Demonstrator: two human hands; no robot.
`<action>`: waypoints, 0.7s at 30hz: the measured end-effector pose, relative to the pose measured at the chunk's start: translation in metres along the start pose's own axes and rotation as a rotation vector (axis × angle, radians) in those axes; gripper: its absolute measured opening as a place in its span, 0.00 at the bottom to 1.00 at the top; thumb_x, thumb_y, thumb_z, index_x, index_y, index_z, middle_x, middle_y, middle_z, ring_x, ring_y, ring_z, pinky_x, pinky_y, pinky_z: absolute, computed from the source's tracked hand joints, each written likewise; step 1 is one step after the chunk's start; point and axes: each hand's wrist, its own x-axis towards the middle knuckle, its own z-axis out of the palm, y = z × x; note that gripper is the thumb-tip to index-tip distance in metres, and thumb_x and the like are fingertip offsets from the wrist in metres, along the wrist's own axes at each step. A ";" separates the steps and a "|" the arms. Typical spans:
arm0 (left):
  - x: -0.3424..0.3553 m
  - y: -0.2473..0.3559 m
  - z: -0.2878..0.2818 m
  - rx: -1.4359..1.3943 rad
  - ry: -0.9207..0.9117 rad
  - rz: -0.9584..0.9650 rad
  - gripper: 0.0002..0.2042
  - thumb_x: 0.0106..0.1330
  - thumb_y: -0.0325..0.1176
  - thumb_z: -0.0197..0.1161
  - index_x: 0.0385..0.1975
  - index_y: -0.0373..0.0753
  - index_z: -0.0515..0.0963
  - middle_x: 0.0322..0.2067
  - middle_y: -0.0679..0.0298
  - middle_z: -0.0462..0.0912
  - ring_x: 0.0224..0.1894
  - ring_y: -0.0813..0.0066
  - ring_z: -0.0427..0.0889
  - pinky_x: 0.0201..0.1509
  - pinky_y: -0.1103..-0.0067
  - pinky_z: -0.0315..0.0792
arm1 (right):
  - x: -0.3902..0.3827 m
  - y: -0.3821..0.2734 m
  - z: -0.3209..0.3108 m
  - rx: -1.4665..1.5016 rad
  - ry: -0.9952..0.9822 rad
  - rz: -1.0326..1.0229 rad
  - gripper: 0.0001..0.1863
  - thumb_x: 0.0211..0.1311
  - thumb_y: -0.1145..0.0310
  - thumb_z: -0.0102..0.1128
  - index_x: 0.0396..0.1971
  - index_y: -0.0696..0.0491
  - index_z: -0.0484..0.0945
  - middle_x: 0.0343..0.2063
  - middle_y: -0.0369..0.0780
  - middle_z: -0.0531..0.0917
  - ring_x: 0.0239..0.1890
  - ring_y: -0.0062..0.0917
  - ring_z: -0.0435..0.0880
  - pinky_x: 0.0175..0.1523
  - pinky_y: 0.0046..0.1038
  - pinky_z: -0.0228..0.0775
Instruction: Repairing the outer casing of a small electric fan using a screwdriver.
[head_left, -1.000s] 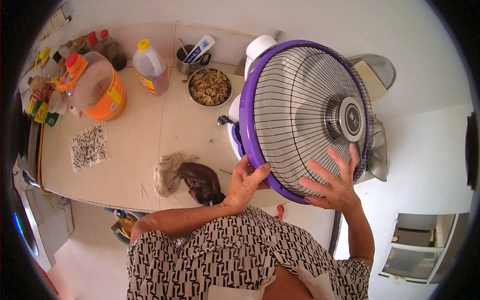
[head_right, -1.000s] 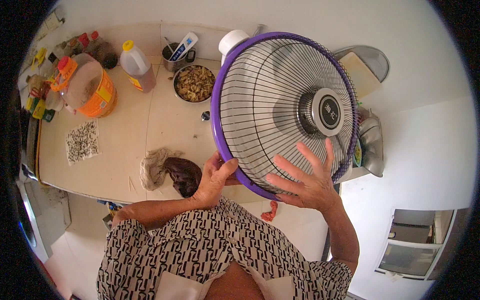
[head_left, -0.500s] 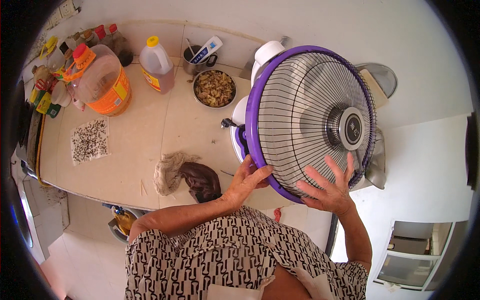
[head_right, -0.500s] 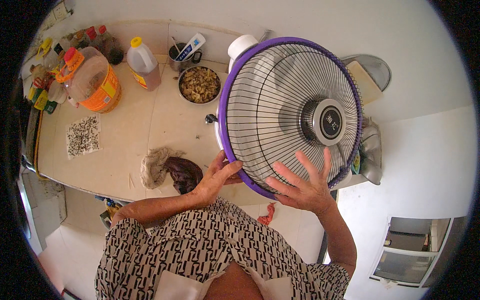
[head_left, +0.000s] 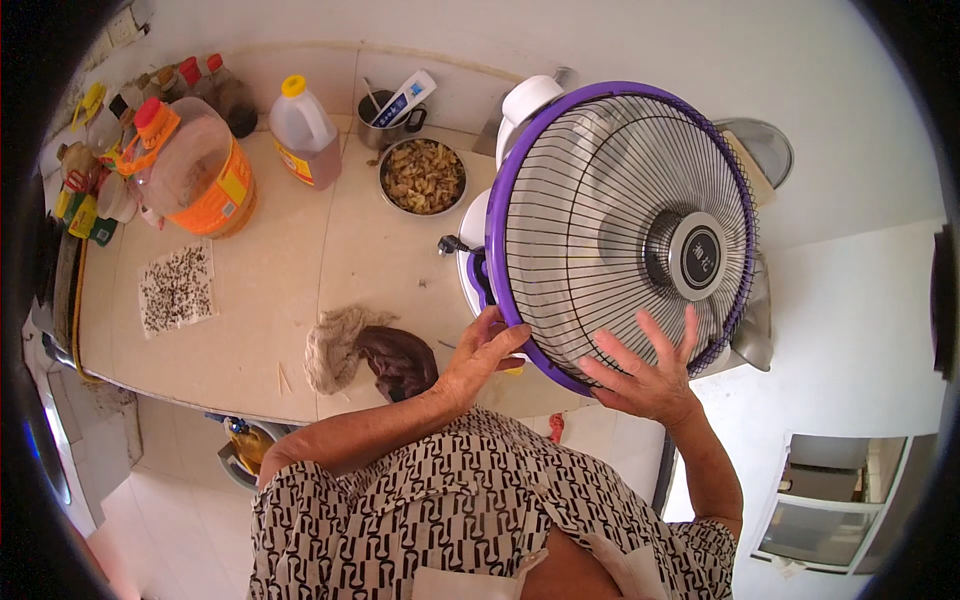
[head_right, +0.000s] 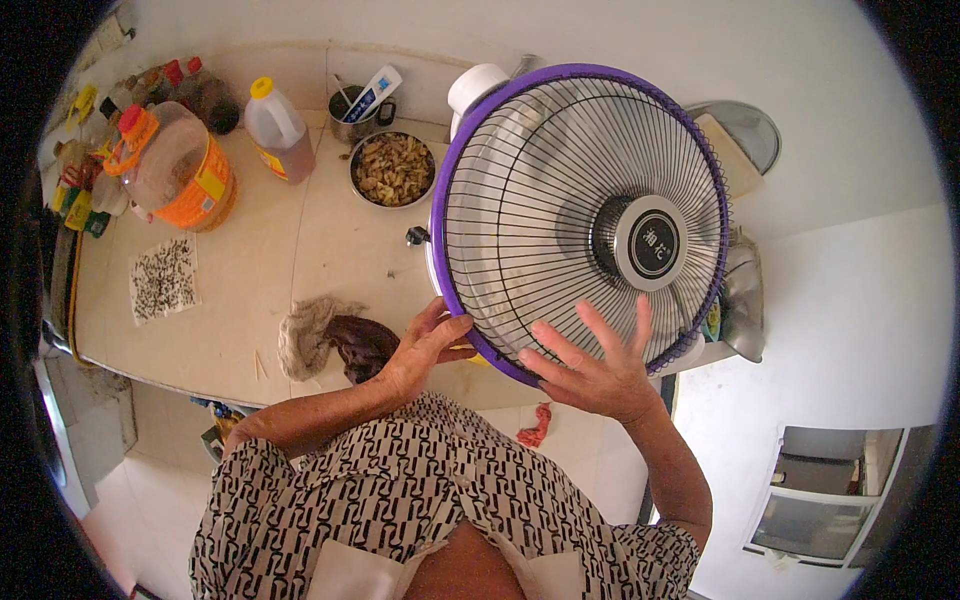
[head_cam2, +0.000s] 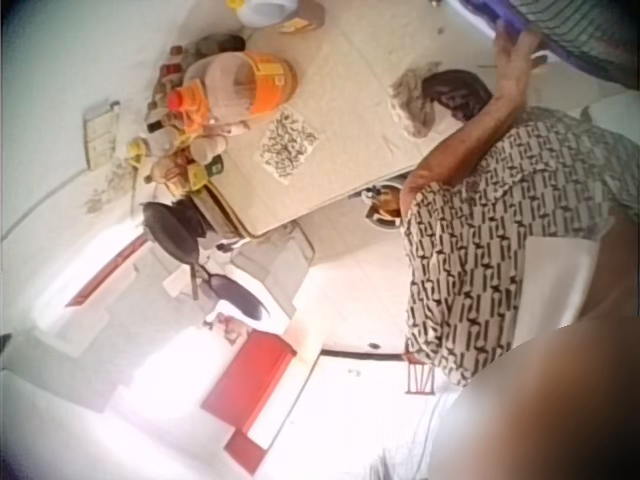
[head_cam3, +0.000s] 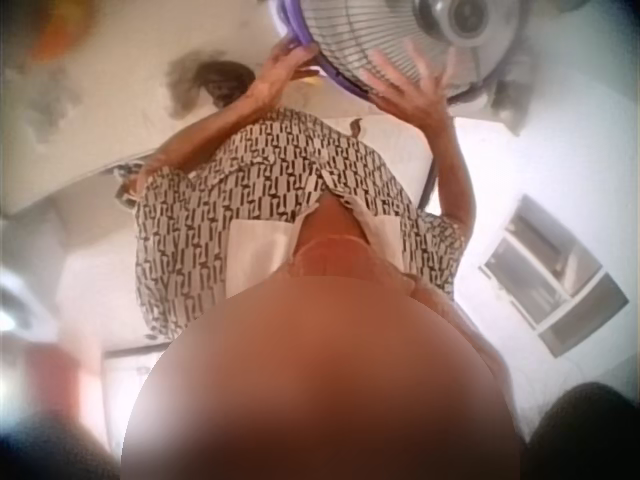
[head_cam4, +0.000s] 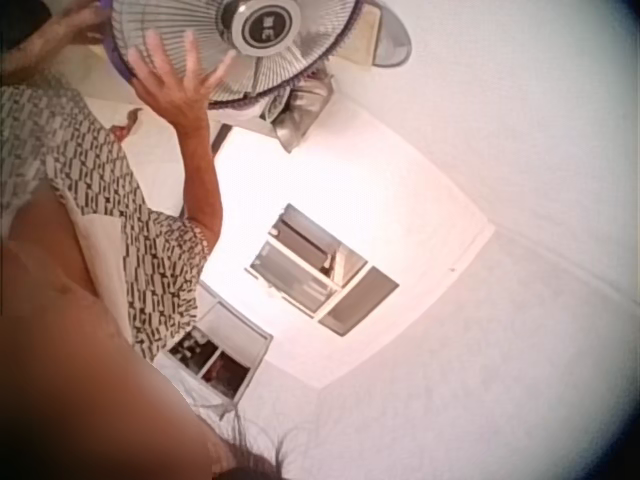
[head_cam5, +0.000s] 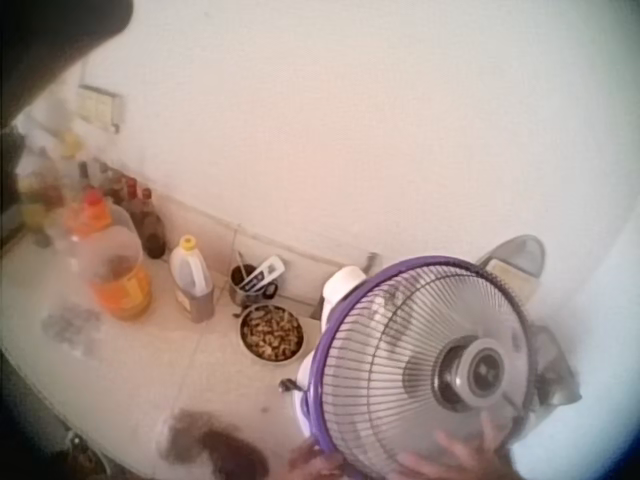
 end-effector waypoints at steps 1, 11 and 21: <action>0.001 -0.001 -0.001 0.003 -0.001 -0.001 0.35 0.67 0.50 0.62 0.67 0.38 0.59 0.60 0.54 0.70 0.61 0.63 0.73 0.67 0.65 0.68 | 0.001 0.000 0.002 -0.022 0.014 -0.018 0.30 0.44 0.46 0.71 0.53 0.24 0.76 0.62 0.20 0.72 0.69 0.37 0.60 0.69 0.73 0.37; 0.009 -0.001 -0.005 0.003 -0.038 0.042 0.34 0.68 0.46 0.61 0.69 0.40 0.55 0.60 0.55 0.71 0.61 0.62 0.73 0.68 0.63 0.67 | 0.002 0.000 0.003 -0.059 0.030 -0.031 0.28 0.48 0.44 0.68 0.53 0.24 0.76 0.62 0.20 0.72 0.69 0.37 0.60 0.69 0.72 0.36; 0.011 -0.006 -0.008 -0.081 -0.075 0.032 0.36 0.66 0.43 0.62 0.70 0.41 0.53 0.61 0.53 0.70 0.62 0.60 0.73 0.70 0.62 0.64 | -0.001 -0.001 0.003 -0.052 0.038 -0.015 0.24 0.56 0.42 0.62 0.54 0.24 0.76 0.63 0.21 0.72 0.68 0.37 0.62 0.69 0.72 0.37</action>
